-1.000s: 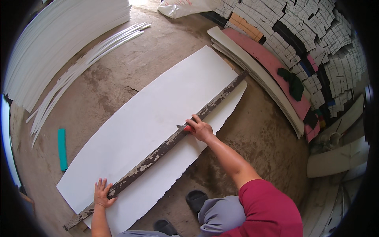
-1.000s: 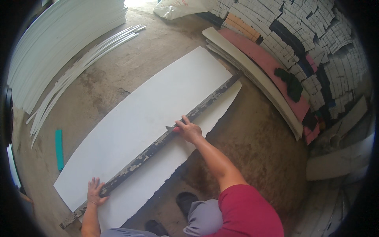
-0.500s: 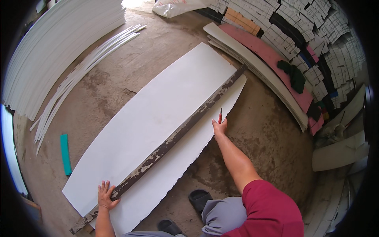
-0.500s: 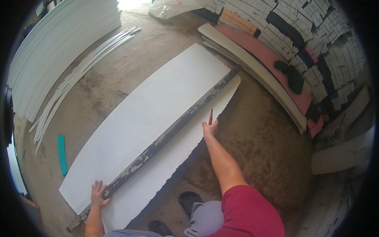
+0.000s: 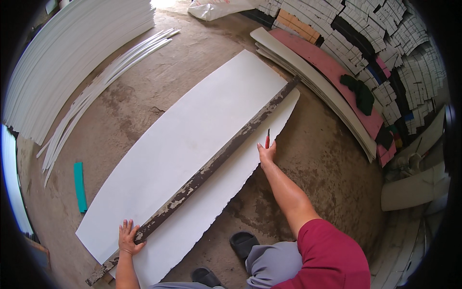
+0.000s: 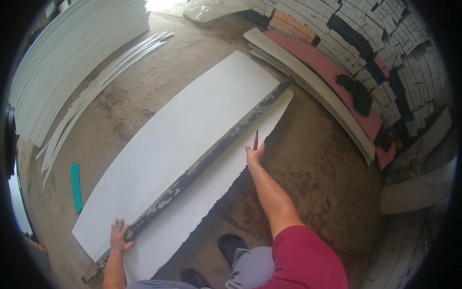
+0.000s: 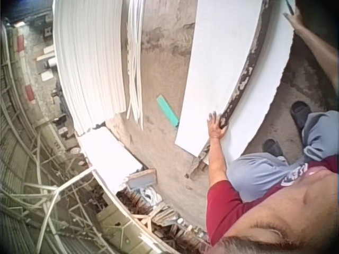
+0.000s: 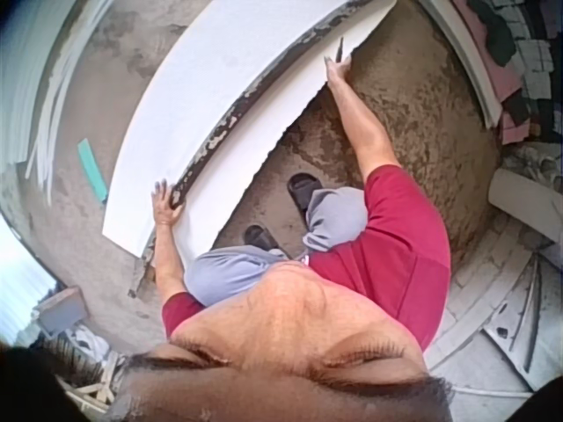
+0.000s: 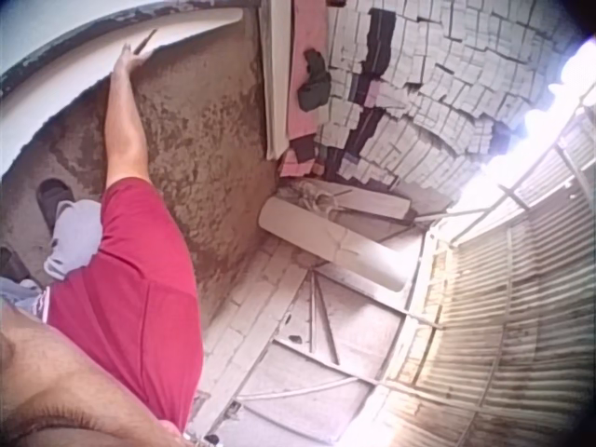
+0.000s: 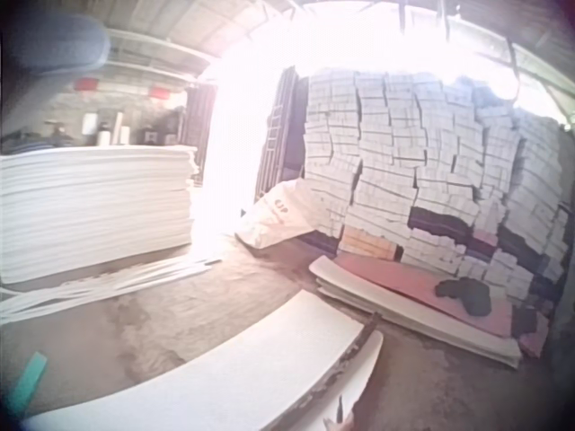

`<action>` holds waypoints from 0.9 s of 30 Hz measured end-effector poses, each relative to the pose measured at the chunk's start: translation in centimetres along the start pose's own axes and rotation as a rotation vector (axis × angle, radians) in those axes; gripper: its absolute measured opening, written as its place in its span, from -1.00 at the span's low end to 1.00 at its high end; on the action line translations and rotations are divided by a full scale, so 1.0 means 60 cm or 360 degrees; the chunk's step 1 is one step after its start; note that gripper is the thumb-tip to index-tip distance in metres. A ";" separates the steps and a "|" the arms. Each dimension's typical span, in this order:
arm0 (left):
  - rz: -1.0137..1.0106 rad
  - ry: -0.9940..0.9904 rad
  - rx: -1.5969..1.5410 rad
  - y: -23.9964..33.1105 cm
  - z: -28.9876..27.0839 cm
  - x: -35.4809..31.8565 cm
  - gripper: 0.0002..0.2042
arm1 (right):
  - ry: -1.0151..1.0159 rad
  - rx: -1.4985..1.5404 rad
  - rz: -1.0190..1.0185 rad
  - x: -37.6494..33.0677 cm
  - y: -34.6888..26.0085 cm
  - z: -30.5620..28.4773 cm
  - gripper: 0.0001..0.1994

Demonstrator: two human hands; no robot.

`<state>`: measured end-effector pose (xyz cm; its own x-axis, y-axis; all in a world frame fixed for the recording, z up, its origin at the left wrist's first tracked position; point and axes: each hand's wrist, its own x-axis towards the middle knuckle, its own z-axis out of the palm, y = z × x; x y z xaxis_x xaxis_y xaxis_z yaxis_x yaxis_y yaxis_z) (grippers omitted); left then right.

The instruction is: The person uses a utility knife and a straightedge to cut a large white board into smaller pieces. They then stack the cut pieces and move other materials around the workshop.

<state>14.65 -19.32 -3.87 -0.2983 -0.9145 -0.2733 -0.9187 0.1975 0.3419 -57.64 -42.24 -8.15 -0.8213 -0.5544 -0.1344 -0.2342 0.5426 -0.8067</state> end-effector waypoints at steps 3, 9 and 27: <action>0.0012 0.0017 0.0006 0.003 0.004 0.007 -0.17 | 0.0069 -0.0133 -0.0076 0.007 0.002 -0.007 0.02; 0.0030 0.0056 0.0119 -0.003 0.013 0.004 -0.14 | -0.0313 -0.0539 -0.1270 -0.013 -0.072 -0.016 -0.09; -0.0339 0.0290 0.0032 0.004 0.054 -0.050 -0.26 | -0.1126 -0.1468 -0.1943 -0.047 -0.207 0.044 -0.41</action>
<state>14.47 -15.37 -5.87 -0.0480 -0.9842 -0.1703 -0.9613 -0.0008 0.2754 -51.04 -49.05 0.72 0.3752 -0.9148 -0.1498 -0.9268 -0.3671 -0.0791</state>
